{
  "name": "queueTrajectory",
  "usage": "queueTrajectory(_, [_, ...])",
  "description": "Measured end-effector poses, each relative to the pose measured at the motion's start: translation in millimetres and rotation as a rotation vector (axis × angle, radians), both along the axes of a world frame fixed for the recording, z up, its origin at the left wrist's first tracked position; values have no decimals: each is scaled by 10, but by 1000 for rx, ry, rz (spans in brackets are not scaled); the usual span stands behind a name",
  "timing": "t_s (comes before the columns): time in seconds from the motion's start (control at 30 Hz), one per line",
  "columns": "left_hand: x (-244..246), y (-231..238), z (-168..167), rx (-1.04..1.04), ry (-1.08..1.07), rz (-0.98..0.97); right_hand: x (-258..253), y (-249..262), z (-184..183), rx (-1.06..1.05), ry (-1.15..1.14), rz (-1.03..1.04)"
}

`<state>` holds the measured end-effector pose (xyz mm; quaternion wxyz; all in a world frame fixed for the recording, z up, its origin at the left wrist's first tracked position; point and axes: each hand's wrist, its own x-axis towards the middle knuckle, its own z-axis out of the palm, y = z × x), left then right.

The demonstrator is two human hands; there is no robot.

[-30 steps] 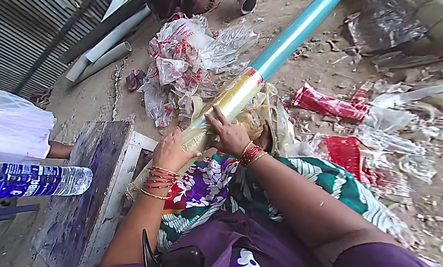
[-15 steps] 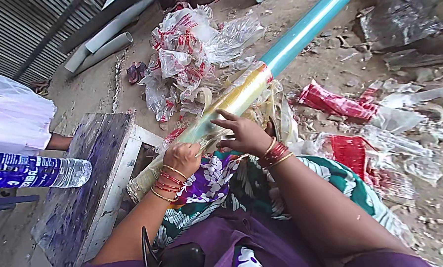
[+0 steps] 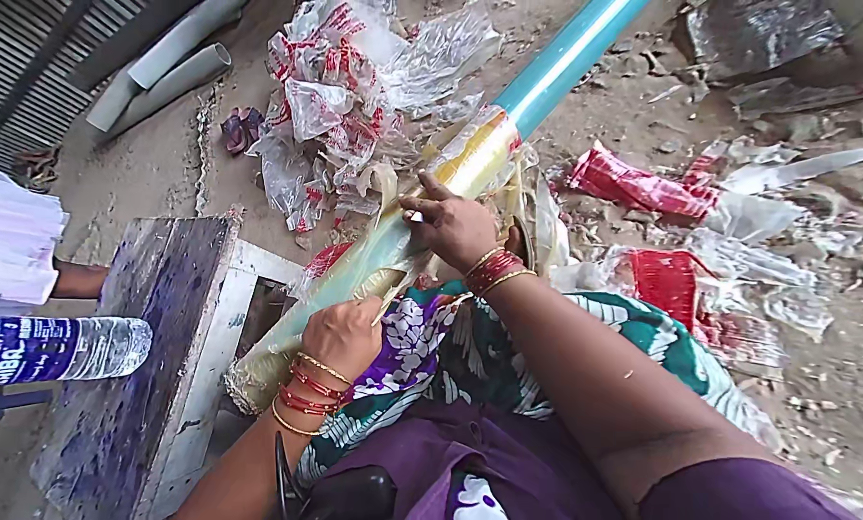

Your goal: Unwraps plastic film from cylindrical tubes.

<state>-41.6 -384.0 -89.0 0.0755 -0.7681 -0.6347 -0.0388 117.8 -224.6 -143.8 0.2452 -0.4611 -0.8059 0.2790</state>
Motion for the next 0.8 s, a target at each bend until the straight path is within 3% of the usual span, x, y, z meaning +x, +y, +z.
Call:
queueTrajectory(0.2, [-321,-710,233,134,-85,-267,-47,85,15,-37,-2,-42])
queueTrajectory(0.33, [-766,-1219,279,153,-165,-267,-9,65,-17,-8,52,-57])
queueTrajectory(0.43, [-842,-1376,477,314,-562,-42,42,-24,-82,3,62,-57])
queueTrajectory(0.6, [-924,-1224,1024,615,-1303,250,145,-75,-153,58,65,-90])
queueTrajectory(0.73, [-1033,-1056,1134,797,-1533,523,159,-102,-160,75,64,-85])
queueTrajectory(0.8, [-1182,-999,1047,763,-1492,616,142,-84,-196,76,77,-57])
